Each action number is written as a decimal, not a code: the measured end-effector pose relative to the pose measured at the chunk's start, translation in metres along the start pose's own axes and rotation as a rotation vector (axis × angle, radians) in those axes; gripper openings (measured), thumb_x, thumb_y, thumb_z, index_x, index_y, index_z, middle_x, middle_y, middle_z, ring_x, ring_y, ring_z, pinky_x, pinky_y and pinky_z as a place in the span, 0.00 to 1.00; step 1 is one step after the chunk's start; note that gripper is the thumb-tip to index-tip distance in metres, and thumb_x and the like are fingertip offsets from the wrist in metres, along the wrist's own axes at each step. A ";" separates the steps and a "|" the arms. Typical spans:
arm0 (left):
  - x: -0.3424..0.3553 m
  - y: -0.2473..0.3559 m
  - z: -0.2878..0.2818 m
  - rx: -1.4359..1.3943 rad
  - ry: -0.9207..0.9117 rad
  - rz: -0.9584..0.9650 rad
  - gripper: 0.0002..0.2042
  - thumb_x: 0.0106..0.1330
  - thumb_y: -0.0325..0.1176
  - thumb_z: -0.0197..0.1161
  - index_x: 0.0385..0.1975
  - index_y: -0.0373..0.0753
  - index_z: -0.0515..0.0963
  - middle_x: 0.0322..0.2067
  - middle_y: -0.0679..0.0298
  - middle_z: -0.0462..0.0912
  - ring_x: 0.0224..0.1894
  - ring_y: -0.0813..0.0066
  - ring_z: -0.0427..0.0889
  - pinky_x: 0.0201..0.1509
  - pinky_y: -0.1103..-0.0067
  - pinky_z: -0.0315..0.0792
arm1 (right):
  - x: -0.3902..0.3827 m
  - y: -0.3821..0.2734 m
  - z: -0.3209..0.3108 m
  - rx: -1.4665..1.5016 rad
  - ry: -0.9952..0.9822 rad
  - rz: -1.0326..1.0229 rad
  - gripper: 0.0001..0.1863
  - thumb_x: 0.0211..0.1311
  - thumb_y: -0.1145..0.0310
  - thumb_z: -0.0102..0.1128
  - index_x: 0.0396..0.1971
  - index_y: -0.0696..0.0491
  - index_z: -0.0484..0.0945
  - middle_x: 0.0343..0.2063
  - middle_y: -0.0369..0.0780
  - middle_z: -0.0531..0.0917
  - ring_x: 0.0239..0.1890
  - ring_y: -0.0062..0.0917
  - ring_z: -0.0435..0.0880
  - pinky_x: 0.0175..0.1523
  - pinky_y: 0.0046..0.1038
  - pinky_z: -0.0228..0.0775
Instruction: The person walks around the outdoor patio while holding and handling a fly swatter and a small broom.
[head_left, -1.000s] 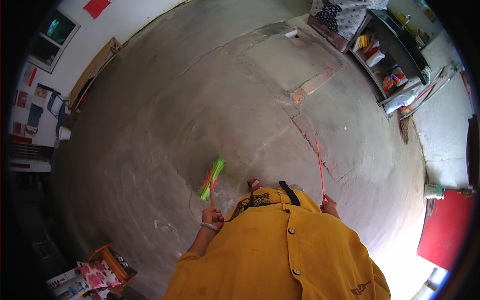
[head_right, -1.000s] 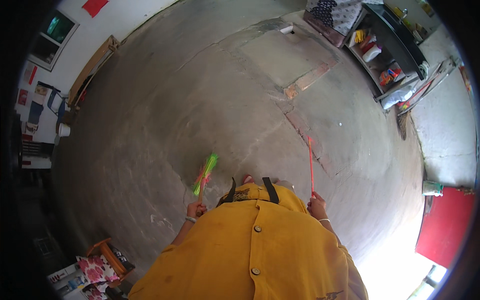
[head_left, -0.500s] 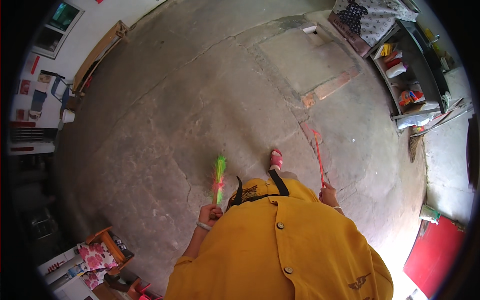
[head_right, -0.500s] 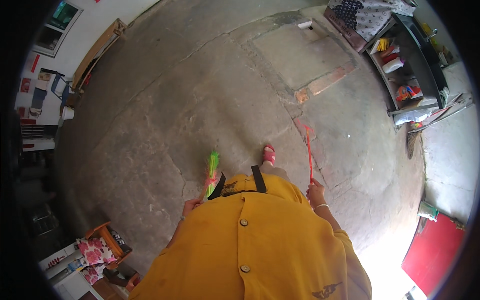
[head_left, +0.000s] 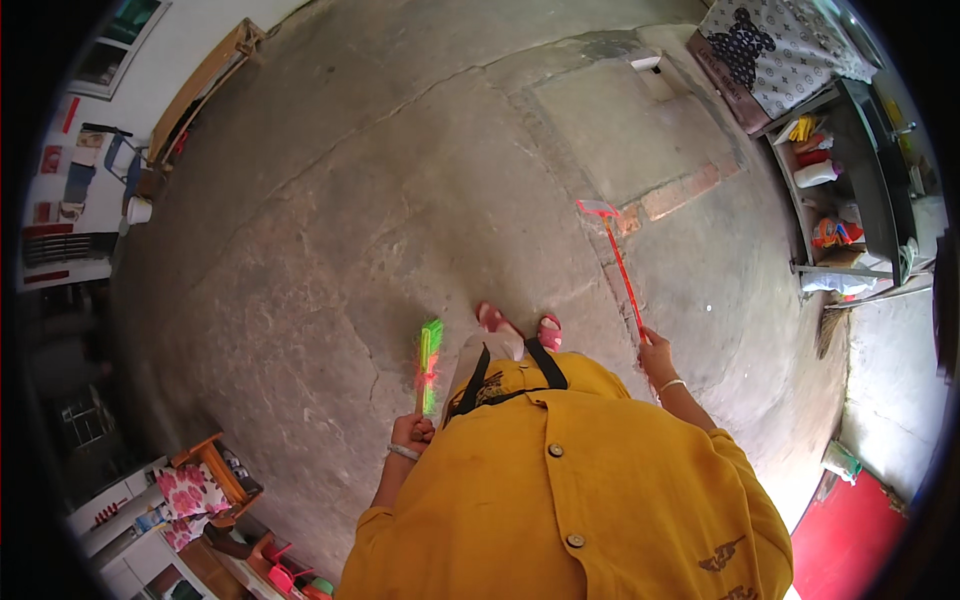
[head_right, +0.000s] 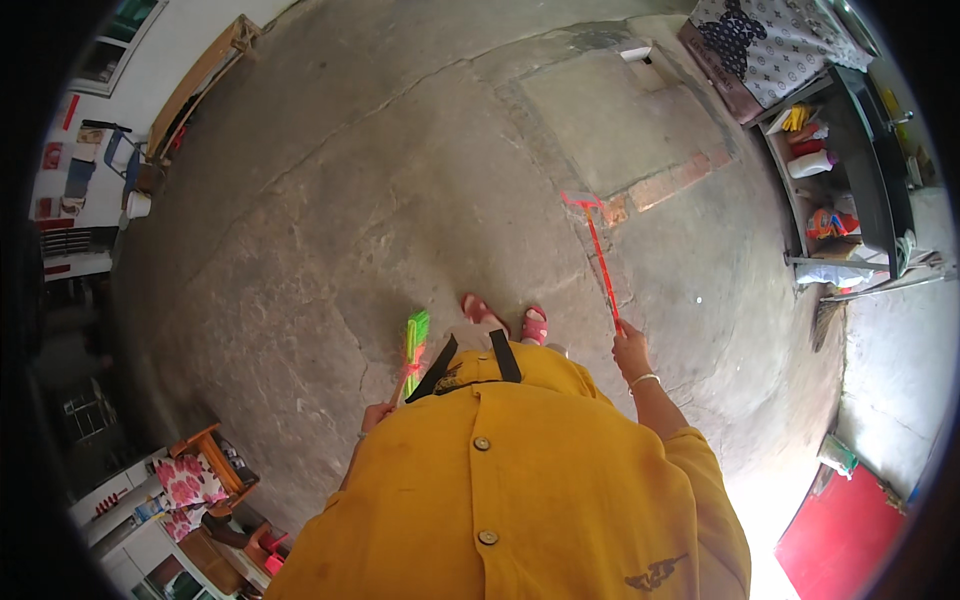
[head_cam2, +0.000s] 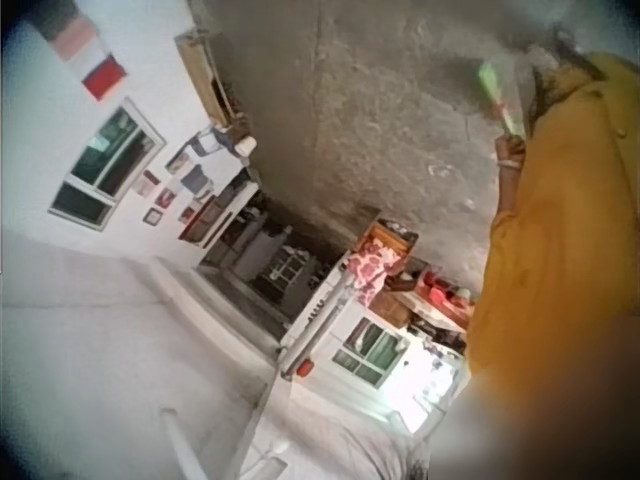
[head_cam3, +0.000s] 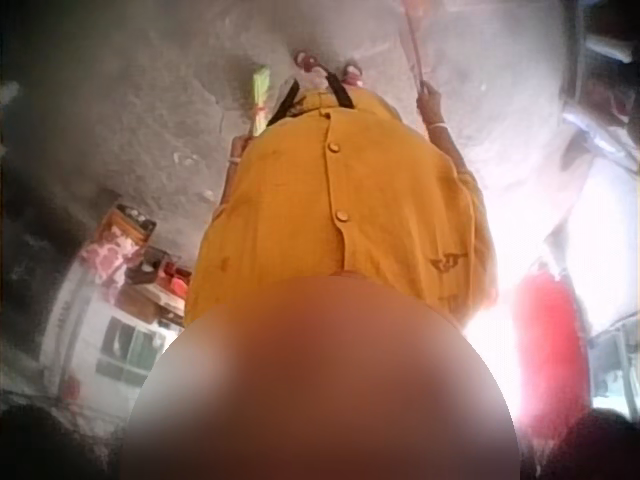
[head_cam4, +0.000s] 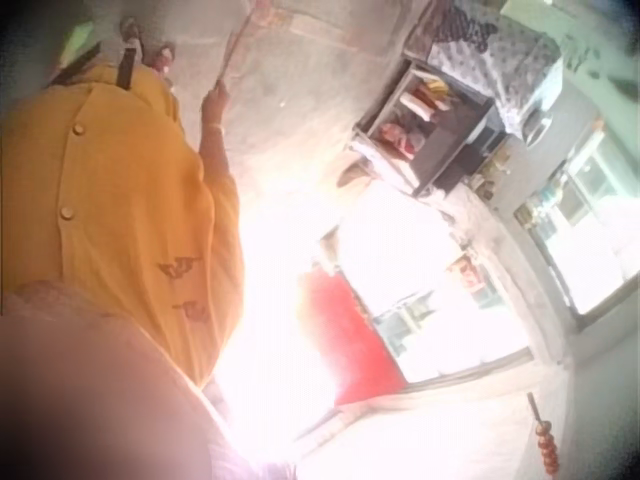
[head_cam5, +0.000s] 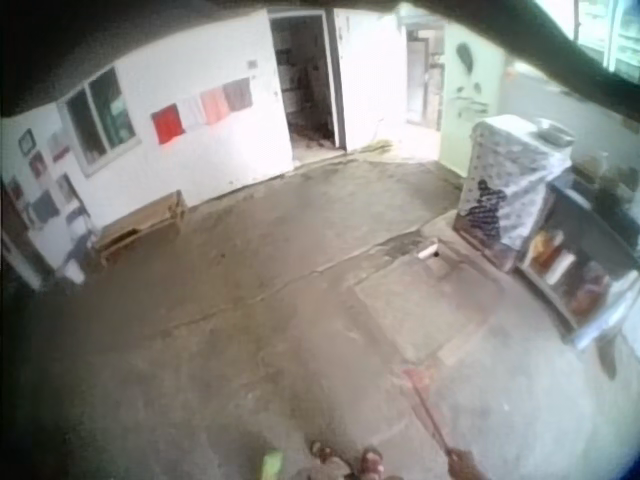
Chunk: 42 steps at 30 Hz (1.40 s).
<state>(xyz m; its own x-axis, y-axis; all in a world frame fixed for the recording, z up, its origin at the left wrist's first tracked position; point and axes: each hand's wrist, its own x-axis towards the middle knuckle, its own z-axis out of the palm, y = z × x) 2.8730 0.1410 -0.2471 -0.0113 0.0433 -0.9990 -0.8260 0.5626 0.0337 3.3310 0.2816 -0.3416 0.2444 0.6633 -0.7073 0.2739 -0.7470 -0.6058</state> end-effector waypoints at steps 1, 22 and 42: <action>0.006 0.002 -0.002 -0.033 0.006 -0.005 0.04 0.56 0.28 0.44 0.22 0.41 0.58 0.10 0.70 0.61 0.10 0.81 0.59 0.12 0.83 0.54 | 0.007 -0.010 0.002 -0.006 0.000 0.000 0.21 0.50 0.73 0.45 0.47 0.48 0.72 0.11 0.36 0.71 0.09 0.18 0.66 0.13 0.20 0.58; 0.201 0.086 -0.095 -0.083 -0.241 -0.169 0.10 0.59 0.29 0.45 0.15 0.37 0.63 0.09 0.67 0.61 0.12 0.78 0.63 0.16 0.84 0.60 | 0.072 -0.198 0.088 0.095 -0.021 0.233 0.25 0.51 0.78 0.43 0.53 0.50 0.64 0.13 0.38 0.68 0.10 0.20 0.63 0.13 0.23 0.55; 0.102 0.175 0.056 0.123 0.269 0.541 0.10 0.58 0.30 0.47 0.16 0.36 0.65 0.10 0.66 0.63 0.13 0.79 0.64 0.17 0.84 0.60 | 0.236 -0.347 0.106 -0.057 -0.201 0.037 0.24 0.48 0.74 0.44 0.50 0.52 0.68 0.11 0.37 0.71 0.11 0.20 0.68 0.14 0.22 0.58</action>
<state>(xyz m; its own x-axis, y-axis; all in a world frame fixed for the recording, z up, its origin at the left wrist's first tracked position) 2.7583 0.2900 -0.3414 -0.5655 0.1486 -0.8112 -0.5925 0.6110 0.5250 3.1946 0.6931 -0.3372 0.0658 0.6089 -0.7905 0.3216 -0.7629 -0.5609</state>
